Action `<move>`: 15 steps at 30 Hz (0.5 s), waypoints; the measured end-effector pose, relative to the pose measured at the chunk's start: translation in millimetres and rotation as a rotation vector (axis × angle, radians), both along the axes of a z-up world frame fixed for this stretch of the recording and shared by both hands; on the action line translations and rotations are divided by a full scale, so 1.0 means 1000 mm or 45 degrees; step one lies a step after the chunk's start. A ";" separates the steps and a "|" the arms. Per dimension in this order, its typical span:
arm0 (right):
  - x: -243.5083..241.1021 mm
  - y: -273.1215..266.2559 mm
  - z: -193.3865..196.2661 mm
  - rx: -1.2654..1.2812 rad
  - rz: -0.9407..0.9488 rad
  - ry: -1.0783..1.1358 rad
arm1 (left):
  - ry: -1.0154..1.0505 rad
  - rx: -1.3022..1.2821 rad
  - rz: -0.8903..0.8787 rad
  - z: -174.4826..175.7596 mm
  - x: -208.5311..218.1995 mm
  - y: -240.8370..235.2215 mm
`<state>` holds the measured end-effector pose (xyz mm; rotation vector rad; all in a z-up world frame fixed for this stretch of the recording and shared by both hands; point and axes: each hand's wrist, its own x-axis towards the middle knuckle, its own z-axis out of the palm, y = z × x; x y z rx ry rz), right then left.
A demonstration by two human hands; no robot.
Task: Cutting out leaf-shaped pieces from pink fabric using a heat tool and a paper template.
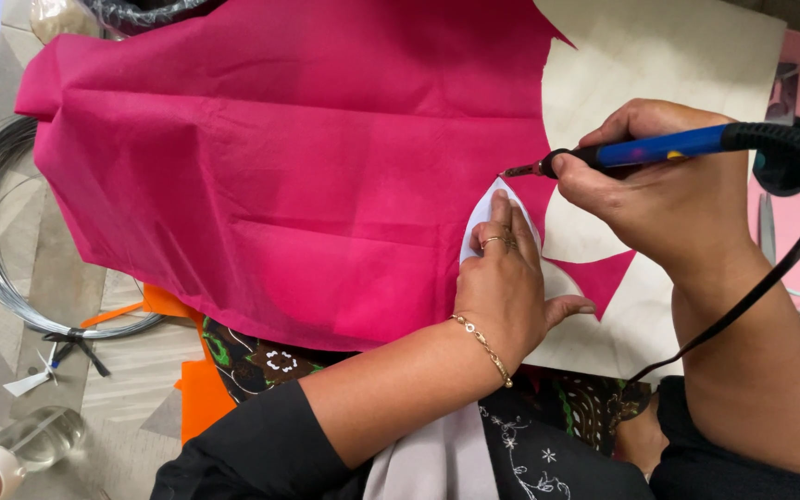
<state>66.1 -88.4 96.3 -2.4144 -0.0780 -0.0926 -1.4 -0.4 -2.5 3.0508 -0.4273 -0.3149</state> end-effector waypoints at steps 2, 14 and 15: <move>0.000 -0.002 -0.001 -0.023 0.011 -0.016 | -0.017 0.025 -0.014 0.001 0.000 0.000; 0.001 -0.005 -0.002 -0.075 0.055 -0.069 | -0.029 0.009 0.012 0.000 -0.001 0.000; 0.001 -0.005 -0.003 -0.071 0.055 -0.072 | -0.028 0.024 0.003 0.000 0.000 0.000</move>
